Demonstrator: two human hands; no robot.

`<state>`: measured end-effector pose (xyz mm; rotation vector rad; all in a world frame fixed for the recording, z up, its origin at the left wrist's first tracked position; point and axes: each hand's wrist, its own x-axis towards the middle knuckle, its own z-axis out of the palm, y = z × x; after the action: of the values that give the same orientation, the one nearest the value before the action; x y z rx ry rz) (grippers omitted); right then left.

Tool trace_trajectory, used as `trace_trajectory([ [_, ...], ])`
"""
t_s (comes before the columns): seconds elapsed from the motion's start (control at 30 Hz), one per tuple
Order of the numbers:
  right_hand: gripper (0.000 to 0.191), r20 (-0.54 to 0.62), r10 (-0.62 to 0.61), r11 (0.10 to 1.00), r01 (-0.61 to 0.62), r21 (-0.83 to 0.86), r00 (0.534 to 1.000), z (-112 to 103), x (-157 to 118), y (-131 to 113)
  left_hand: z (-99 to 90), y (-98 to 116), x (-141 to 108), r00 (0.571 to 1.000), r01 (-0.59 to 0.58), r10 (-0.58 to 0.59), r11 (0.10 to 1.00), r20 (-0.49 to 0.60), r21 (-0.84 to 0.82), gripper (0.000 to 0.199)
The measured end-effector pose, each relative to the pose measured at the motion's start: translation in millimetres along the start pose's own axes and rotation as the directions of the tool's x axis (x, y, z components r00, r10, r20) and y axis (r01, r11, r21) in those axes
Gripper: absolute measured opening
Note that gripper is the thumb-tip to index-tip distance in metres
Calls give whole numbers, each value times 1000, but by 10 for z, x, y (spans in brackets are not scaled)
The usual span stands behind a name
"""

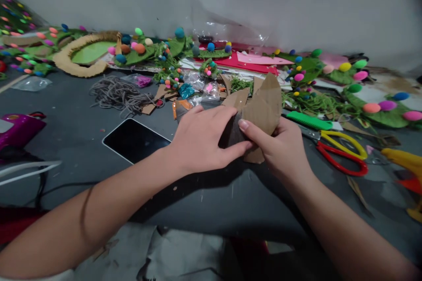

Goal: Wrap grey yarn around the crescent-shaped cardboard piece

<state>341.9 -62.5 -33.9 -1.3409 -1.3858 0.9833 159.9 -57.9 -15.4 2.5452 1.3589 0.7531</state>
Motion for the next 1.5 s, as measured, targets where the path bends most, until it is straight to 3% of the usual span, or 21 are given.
trace_trajectory([
  [0.07, 40, -23, -44, 999, 44, 7, 999, 10, 24, 25, -25, -2, 2, 1000, -13, 14, 999, -2, 47, 44],
  [0.13, 57, -78, -158, 987, 157, -17, 984, 10, 50, 61, -45, -8, 5, 1000, -27, 26, 995, 4, 96, 41],
  [0.2, 81, -120, -318, 944, 302, -129, 941, -11, 69, 88, -54, -16, 6, 999, -43, 39, 990, 29, 134, 38],
  [0.27, 92, -86, -479, 848, 435, -302, 874, -49, 78, 94, -55, -24, 5, 997, -57, 47, 987, 68, 152, 37],
  [0.33, 78, -2, -581, 735, 524, -431, 814, -88, 79, 81, -53, -32, 2, 994, -71, 56, 984, 95, 162, 37],
  [0.4, 49, 77, -617, 665, 572, -480, 783, -113, 79, 62, -51, -38, -1, 992, -83, 65, 982, 111, 168, 37],
  [0.5, 20, 93, -612, 667, 575, -474, 786, -122, 83, 45, -54, -42, 0, 988, -100, 78, 981, 132, 166, 39],
  [0.6, 6, 63, -603, 690, 560, -459, 795, -122, 94, 46, -53, -41, 1, 984, -117, 92, 979, 151, 168, 41],
  [0.77, 2, 121, -623, 665, 605, -439, 773, -138, 115, 65, -46, -50, -3, 978, -141, 110, 975, 176, 174, 40],
  [0.97, 18, 220, -594, 651, 623, -434, 774, -173, 148, 96, -59, -62, -10, 970, -168, 127, 967, 209, 192, 41],
  [1.2, 12, 168, -694, 582, 683, -442, 700, -176, 117, 66, -88, -42, 43, 973, -115, 85, 985, 215, 130, 42],
  [1.27, 11, 104, -691, 639, 672, -375, 715, -161, 81, 25, -104, -87, 72, 978, -47, 23, 992, 209, 113, 45],
  [1.37, 5, -26, -562, 824, 556, -113, 827, -141, 27, -43, -114, -226, 116, 980, 119, -122, 992, 160, 27, 56],
  [1.43, 2, -32, -422, 899, 423, 116, 906, -137, 11, -73, -102, -340, 145, 972, 220, -206, 967, 113, -126, 56],
  [1.5, 5, 25, -307, 912, 286, 293, 951, -141, 20, -78, -79, -433, 174, 967, 254, -241, 899, 81, -357, 50],
])
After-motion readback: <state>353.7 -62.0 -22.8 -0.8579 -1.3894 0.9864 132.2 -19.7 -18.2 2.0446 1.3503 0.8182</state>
